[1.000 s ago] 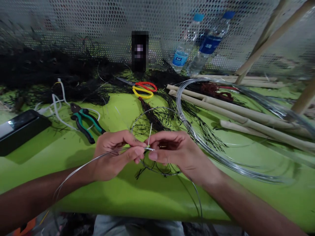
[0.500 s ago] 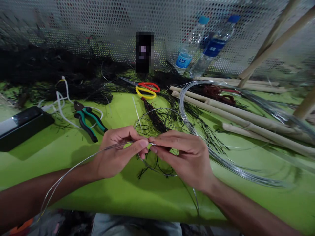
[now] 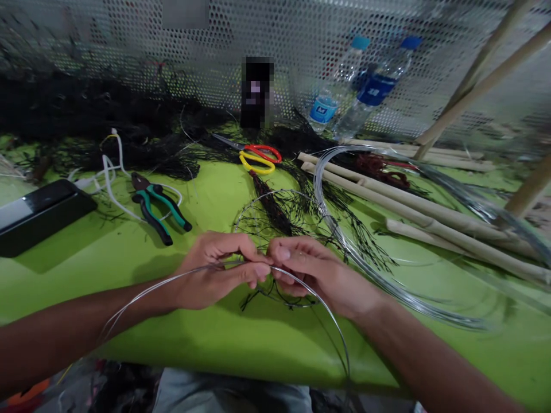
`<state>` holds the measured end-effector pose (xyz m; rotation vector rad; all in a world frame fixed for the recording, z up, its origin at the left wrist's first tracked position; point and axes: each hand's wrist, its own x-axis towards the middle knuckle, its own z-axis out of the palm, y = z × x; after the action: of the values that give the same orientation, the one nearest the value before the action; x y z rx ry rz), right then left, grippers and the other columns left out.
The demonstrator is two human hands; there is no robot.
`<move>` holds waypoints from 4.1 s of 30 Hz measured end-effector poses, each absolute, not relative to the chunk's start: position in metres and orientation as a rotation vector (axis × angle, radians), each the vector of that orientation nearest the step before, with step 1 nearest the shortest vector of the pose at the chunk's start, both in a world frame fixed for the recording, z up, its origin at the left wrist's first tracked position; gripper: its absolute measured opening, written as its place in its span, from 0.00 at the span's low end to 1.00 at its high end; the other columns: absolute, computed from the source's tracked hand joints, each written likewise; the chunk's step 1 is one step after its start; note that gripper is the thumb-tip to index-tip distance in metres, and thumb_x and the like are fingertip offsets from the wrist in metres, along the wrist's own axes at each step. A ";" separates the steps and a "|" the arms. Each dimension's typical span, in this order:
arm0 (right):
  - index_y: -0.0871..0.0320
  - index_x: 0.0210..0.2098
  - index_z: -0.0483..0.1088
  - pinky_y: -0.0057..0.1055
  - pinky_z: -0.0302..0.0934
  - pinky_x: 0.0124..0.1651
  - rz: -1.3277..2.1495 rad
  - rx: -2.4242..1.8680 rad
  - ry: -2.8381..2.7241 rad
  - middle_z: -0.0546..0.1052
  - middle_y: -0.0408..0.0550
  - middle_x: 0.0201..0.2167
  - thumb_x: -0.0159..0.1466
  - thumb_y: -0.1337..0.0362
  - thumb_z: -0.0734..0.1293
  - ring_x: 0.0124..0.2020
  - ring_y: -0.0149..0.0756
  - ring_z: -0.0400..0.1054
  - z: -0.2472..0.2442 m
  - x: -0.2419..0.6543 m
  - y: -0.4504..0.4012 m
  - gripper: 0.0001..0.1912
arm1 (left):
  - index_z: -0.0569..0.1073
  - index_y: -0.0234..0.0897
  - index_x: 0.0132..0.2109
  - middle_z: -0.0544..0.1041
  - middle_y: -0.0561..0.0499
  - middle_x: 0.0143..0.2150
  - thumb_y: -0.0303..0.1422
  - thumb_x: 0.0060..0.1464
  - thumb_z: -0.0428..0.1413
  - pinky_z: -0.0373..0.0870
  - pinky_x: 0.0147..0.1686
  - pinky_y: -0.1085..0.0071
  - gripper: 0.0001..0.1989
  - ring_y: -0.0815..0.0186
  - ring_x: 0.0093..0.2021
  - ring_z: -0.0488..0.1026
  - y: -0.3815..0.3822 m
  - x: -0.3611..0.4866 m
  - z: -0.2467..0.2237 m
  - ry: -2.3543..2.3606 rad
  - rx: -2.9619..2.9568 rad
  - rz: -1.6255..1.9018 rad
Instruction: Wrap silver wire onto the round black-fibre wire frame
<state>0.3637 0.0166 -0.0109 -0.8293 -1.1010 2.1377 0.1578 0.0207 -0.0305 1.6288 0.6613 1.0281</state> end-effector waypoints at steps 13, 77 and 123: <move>0.61 0.26 0.70 0.25 0.48 0.26 1.379 -0.945 -1.930 0.68 0.38 0.21 0.67 0.56 0.71 0.22 0.24 0.52 -0.001 0.367 0.018 0.18 | 0.76 0.34 0.30 0.78 0.52 0.24 0.35 0.59 0.64 0.71 0.21 0.78 0.12 0.72 0.21 0.72 0.022 0.160 -0.028 0.669 1.444 0.967; 0.60 0.24 0.69 0.26 0.43 0.22 1.807 -0.766 -1.605 0.65 0.39 0.19 0.70 0.49 0.66 0.19 0.24 0.52 -0.012 0.360 0.013 0.25 | 0.78 0.33 0.31 0.78 0.50 0.23 0.37 0.57 0.66 0.71 0.21 0.78 0.12 0.72 0.21 0.73 0.023 0.156 -0.027 0.595 1.406 1.016; 0.57 0.36 0.81 0.24 0.65 0.26 1.647 -0.933 -1.163 0.81 0.45 0.29 0.61 0.62 0.76 0.24 0.26 0.69 -0.001 0.351 -0.005 0.06 | 0.80 0.39 0.33 0.84 0.51 0.32 0.33 0.57 0.65 0.75 0.27 0.73 0.05 0.67 0.29 0.78 0.016 0.152 -0.018 0.866 1.682 1.205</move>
<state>0.3505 -0.0052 -0.0007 -0.9332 -1.1627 1.6475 0.1516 0.0156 -0.0177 1.6823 0.8663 1.2051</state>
